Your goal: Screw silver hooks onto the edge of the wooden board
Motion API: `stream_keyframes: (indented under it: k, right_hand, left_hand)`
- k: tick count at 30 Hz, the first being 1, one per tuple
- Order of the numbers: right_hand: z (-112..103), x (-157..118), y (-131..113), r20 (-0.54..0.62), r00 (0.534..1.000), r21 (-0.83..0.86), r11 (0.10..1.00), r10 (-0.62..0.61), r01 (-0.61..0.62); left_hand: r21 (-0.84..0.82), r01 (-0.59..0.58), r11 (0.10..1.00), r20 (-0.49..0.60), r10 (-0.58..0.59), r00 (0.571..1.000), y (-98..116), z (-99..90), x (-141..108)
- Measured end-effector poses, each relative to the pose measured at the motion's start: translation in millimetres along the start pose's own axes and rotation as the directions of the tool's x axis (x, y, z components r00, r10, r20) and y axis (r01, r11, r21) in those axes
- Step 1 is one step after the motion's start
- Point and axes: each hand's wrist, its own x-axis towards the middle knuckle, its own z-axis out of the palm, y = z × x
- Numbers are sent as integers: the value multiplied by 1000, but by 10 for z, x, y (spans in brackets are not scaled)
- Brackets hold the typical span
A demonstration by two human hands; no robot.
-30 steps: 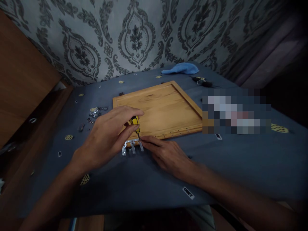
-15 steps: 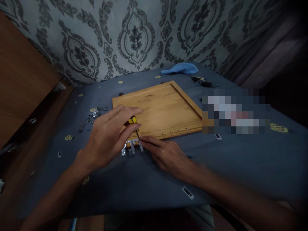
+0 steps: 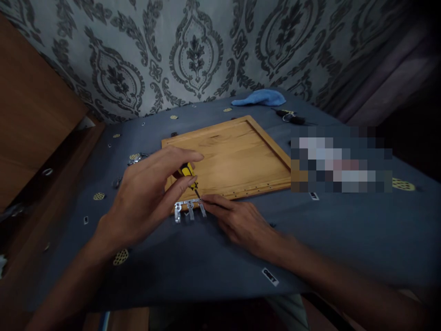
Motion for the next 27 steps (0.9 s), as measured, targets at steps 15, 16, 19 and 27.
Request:
stream_keyframes:
  k: [15, 16, 19, 27]
  right_hand:
    - [-15, 0, -8, -17, 1000, 8, 1000, 2, -2]
    - [-16, -1, -9, -17, 1000, 11, 1000, 5, -5]
    - [-19, -3, -11, -14, 1000, 14, 1000, 7, -7]
    - [-30, 2, -23, -11, 1000, 10, 1000, 2, -2]
  left_hand:
    - [39, -58, 998, 38, 57, 998, -28, 110, 12]
    - [54, -69, 996, 33, 67, 997, -32, 119, 10]
    - [88, -106, 991, 21, 104, 994, -48, 151, 6]
    - [14, -34, 999, -11, 35, 999, -51, 212, 10]
